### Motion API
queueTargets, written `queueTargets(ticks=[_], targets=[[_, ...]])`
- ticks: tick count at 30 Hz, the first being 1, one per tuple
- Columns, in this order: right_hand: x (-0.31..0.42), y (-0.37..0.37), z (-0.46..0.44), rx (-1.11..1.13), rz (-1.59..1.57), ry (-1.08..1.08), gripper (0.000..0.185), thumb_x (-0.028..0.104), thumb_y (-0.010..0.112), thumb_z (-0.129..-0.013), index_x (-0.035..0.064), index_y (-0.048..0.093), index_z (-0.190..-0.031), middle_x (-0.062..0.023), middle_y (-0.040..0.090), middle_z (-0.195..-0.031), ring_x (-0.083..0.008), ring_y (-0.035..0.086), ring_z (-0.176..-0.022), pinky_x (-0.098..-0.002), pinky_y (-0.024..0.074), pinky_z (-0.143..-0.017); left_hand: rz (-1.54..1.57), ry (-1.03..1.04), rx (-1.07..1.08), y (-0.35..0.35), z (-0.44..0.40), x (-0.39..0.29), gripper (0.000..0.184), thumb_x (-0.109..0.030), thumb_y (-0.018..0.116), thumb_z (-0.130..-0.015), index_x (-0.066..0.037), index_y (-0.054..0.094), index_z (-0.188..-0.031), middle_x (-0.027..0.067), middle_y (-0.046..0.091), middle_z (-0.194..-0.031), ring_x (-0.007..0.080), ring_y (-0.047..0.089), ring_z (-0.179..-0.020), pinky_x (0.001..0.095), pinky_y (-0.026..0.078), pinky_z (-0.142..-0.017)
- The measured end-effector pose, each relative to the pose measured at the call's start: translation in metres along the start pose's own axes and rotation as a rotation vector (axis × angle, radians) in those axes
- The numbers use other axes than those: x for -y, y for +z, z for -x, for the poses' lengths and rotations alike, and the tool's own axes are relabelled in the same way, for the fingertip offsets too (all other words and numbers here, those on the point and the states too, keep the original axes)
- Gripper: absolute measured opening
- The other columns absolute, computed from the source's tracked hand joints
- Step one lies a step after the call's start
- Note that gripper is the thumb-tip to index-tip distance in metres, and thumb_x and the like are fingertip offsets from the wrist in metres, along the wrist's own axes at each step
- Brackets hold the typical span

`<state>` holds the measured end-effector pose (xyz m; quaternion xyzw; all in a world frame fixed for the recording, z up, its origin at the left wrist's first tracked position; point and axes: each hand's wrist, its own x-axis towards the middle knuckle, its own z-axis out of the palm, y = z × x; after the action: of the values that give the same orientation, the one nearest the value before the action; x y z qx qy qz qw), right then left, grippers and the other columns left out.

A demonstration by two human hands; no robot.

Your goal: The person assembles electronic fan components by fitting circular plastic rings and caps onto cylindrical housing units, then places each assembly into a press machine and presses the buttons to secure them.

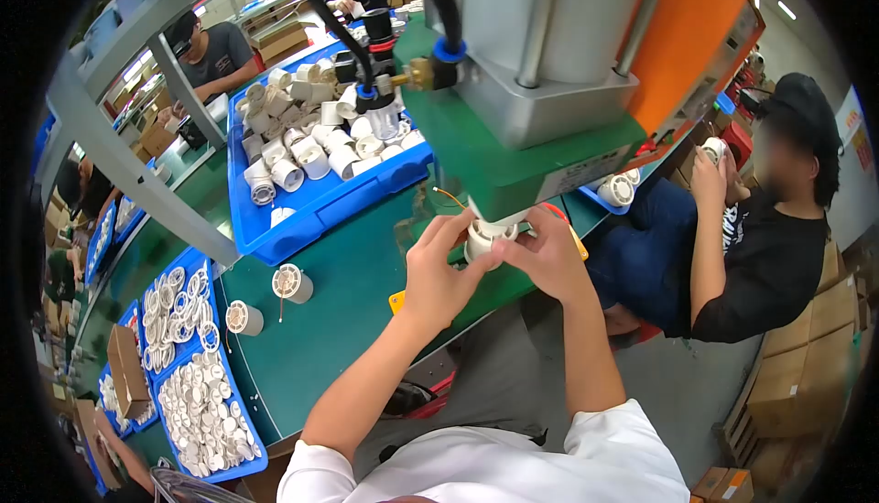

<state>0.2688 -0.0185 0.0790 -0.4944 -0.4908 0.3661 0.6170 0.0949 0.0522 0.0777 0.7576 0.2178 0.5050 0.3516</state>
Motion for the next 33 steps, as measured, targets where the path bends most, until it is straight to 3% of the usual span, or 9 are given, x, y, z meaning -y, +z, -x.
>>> queueTargets(ticks=[1,5,6,12,15,17,21,27,33], targets=[[-0.002,-0.004,-0.003,0.0,-0.036,0.034,0.047,0.004,0.079,-0.085,-0.0042,0.063,-0.129,-0.0078,0.06,-0.124,-0.0184,0.063,-0.114,-0.0333,0.0566,-0.094,-0.005,-0.057,0.013,0.003,-0.005,0.0,0.051,-0.01,0.089,-0.078,0.001,0.068,-0.123,0.0151,0.07,-0.107,0.0275,0.074,-0.096,0.0356,0.06,-0.086],[-0.006,-0.005,-0.01,0.031,-0.035,0.012,0.046,0.007,0.079,-0.087,-0.0033,0.063,-0.129,-0.0074,0.06,-0.126,-0.0166,0.065,-0.11,-0.032,0.0571,-0.092,-0.105,-0.013,0.052,-0.001,-0.008,0.002,0.042,-0.013,0.088,-0.078,0.001,0.066,-0.111,0.014,0.068,-0.106,0.0337,0.071,-0.096,0.0386,0.058,-0.08],[-0.006,-0.003,-0.009,0.034,-0.038,0.012,0.046,0.007,0.079,-0.087,-0.0033,0.063,-0.129,-0.0074,0.06,-0.126,-0.0166,0.065,-0.11,-0.032,0.0571,-0.092,-0.159,0.026,0.097,-0.003,-0.004,0.007,0.058,-0.018,0.085,-0.082,0.0,0.06,-0.131,0.0146,0.065,-0.109,0.035,0.068,-0.089,0.0404,0.056,-0.075],[-0.027,0.0,0.008,-0.054,0.091,-0.161,0.044,0.011,0.076,-0.089,0.0003,0.062,-0.13,-0.0041,0.056,-0.134,-0.0168,0.056,-0.118,-0.0396,0.0491,-0.097,-0.216,-0.004,0.054,-0.014,0.012,-0.013,0.059,-0.017,0.084,-0.083,-0.004,0.056,-0.133,0.0169,0.062,-0.119,0.0393,0.066,-0.1,0.0425,0.056,-0.082],[-0.029,-0.019,0.029,-0.238,0.327,-0.184,0.043,0.014,0.075,-0.09,0.0019,0.063,-0.129,-0.0066,0.058,-0.128,-0.0216,0.055,-0.116,-0.0409,0.0454,-0.097,-0.391,-0.006,0.042,-0.041,0.053,-0.015,0.06,-0.016,0.086,-0.08,-0.005,0.059,-0.133,0.018,0.064,-0.117,0.0416,0.065,-0.107,0.0439,0.056,-0.089],[-0.035,-0.025,0.043,-0.452,0.961,-0.27,0.04,0.016,0.074,-0.09,0.0038,0.065,-0.127,-0.0116,0.059,-0.121,-0.0288,0.056,-0.112,-0.038,0.045,-0.095,-0.515,0.115,0.05,-0.051,0.077,-0.009,0.05,-0.016,0.087,-0.078,-0.003,0.066,-0.121,0.0151,0.067,-0.105,0.038,0.067,-0.107,0.0466,0.055,-0.09],[-0.057,-0.017,0.05,-0.511,1.169,-0.327,0.031,0.015,0.062,-0.096,0.0037,0.067,-0.125,-0.0136,0.058,-0.111,-0.0324,0.055,-0.108,-0.042,0.0446,-0.094,-0.495,0.21,0.005,-0.046,0.1,0.017,0.037,-0.015,0.088,-0.076,-0.003,0.072,-0.107,0.012,0.067,-0.093,0.0352,0.068,-0.106,0.0486,0.055,-0.09],[-0.081,-0.029,0.044,-0.529,1.028,-0.472,0.03,0.015,0.054,-0.097,0.0014,0.072,-0.116,-0.0132,0.056,-0.107,-0.0326,0.053,-0.105,-0.0424,0.0417,-0.096,-0.452,0.232,-0.026,-0.045,0.103,0.021,0.027,-0.011,0.088,-0.073,-0.005,0.073,-0.094,0.0103,0.066,-0.095,0.0341,0.068,-0.104,0.0478,0.055,-0.089],[-0.092,-0.024,0.04,-0.644,1.003,-0.589,0.036,0.022,0.047,-0.1,0.0003,0.073,-0.114,-0.0158,0.058,-0.113,-0.0316,0.053,-0.107,-0.0418,0.0412,-0.096,-0.352,0.117,-0.065,-0.044,0.108,0.021,0.029,-0.008,0.089,-0.072,-0.005,0.072,-0.096,0.0155,0.061,-0.117,0.0357,0.064,-0.105,0.0441,0.055,-0.086]])
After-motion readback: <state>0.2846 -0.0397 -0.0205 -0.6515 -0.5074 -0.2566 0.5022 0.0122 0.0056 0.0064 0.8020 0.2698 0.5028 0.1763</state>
